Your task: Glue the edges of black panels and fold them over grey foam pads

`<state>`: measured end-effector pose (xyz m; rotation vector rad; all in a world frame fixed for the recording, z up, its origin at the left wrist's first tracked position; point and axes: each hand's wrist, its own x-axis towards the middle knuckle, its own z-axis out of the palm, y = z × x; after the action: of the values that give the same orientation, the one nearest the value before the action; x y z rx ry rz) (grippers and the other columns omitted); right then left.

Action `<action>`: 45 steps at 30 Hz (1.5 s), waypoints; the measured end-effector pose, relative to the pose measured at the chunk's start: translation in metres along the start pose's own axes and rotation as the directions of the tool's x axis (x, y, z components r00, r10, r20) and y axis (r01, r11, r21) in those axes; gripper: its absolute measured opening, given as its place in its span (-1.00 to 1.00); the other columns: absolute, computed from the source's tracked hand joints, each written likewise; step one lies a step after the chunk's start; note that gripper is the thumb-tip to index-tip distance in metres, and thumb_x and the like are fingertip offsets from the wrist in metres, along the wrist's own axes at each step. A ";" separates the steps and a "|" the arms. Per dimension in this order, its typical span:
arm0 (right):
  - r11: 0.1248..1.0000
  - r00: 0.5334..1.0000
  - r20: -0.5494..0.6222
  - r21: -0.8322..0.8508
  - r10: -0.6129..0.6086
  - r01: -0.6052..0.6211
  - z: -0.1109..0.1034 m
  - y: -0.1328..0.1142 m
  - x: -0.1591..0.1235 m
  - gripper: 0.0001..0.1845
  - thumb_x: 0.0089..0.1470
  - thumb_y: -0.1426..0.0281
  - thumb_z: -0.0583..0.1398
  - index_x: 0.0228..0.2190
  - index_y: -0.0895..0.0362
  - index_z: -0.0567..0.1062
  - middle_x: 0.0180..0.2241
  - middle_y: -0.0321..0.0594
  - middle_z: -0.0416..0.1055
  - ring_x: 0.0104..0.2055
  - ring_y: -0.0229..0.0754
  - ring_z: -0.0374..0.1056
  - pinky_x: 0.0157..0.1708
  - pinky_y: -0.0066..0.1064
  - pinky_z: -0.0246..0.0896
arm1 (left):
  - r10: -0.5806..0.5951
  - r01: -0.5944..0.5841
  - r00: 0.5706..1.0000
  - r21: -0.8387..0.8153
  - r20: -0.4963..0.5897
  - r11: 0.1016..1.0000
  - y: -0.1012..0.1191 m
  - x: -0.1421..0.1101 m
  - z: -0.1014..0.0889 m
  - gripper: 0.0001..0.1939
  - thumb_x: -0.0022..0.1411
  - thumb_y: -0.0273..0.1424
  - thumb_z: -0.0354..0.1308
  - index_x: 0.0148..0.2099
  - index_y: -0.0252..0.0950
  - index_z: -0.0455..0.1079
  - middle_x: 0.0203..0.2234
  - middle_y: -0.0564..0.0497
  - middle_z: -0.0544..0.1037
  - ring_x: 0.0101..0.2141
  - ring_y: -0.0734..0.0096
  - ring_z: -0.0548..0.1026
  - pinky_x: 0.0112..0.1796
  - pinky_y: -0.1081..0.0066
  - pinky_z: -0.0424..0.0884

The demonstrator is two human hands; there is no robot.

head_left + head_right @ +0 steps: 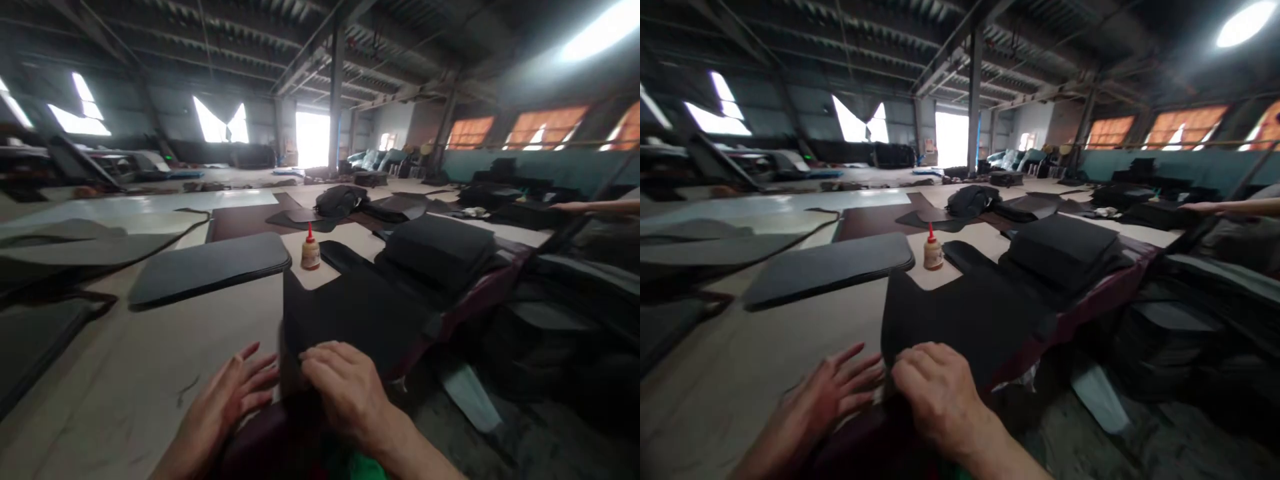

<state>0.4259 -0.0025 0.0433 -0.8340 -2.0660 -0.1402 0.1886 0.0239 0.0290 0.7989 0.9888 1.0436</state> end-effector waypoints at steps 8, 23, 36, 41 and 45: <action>0.938 0.966 0.248 0.346 -0.074 -0.017 0.046 -0.044 -0.003 -0.71 0.40 0.16 0.11 -0.10 0.10 0.47 -0.11 -0.22 0.54 -0.09 -0.17 0.42 -0.06 -0.35 0.29 | 0.061 -0.001 0.958 0.208 -0.280 0.978 0.003 -0.008 0.012 -0.51 -0.02 -0.26 0.41 -0.04 -0.32 0.47 -0.24 -0.12 0.66 -0.22 0.01 0.63 -0.21 0.17 0.58; 0.906 0.937 0.107 -0.314 0.332 -0.285 0.031 0.090 -0.055 -0.62 0.37 0.27 0.04 -0.06 0.17 0.59 0.04 -0.04 0.47 0.09 0.12 0.33 0.13 0.02 0.26 | 0.743 -0.032 0.670 0.999 -0.005 0.036 0.023 -0.016 -0.109 -0.33 0.25 -0.05 0.10 0.28 -0.33 0.25 0.23 -0.26 0.33 0.27 -0.07 0.24 0.26 -0.05 0.22; 0.878 0.915 0.154 -0.379 0.373 -0.294 0.038 0.075 -0.046 -0.66 0.34 0.28 0.08 -0.02 0.11 0.57 0.06 -0.05 0.45 0.07 0.13 0.30 0.01 0.04 0.31 | 0.245 -0.254 0.917 0.935 0.314 -0.247 0.012 0.013 -0.061 -0.44 0.42 -0.04 -0.05 0.37 -0.08 0.20 0.37 -0.02 0.20 0.37 0.01 0.06 0.31 -0.18 0.01; 0.880 0.876 0.100 -0.126 0.471 -0.459 0.030 0.088 -0.040 -0.63 0.27 0.19 0.13 -0.07 0.13 0.58 0.06 -0.03 0.45 0.09 0.15 0.30 0.09 0.11 0.25 | 0.244 -0.298 0.905 0.929 0.349 -0.220 0.019 0.025 -0.066 -0.44 0.41 -0.05 -0.03 0.37 -0.07 0.20 0.36 -0.02 0.21 0.37 0.03 0.07 0.31 -0.15 0.00; 0.683 0.706 0.102 0.193 0.700 -0.705 0.009 0.126 -0.031 -0.52 0.15 0.06 0.19 -0.06 0.13 0.57 0.02 -0.03 0.47 0.02 0.06 0.40 0.05 -0.05 0.33 | 0.292 -0.293 0.894 0.936 0.340 -0.192 0.017 0.024 -0.065 -0.45 0.39 -0.07 0.01 0.32 -0.14 0.28 0.34 -0.07 0.25 0.36 0.04 0.10 0.32 -0.11 -0.01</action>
<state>0.5081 0.0823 -0.0115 -1.4299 -1.5921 0.5203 0.1266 0.0565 0.0145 2.5057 1.6324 0.3854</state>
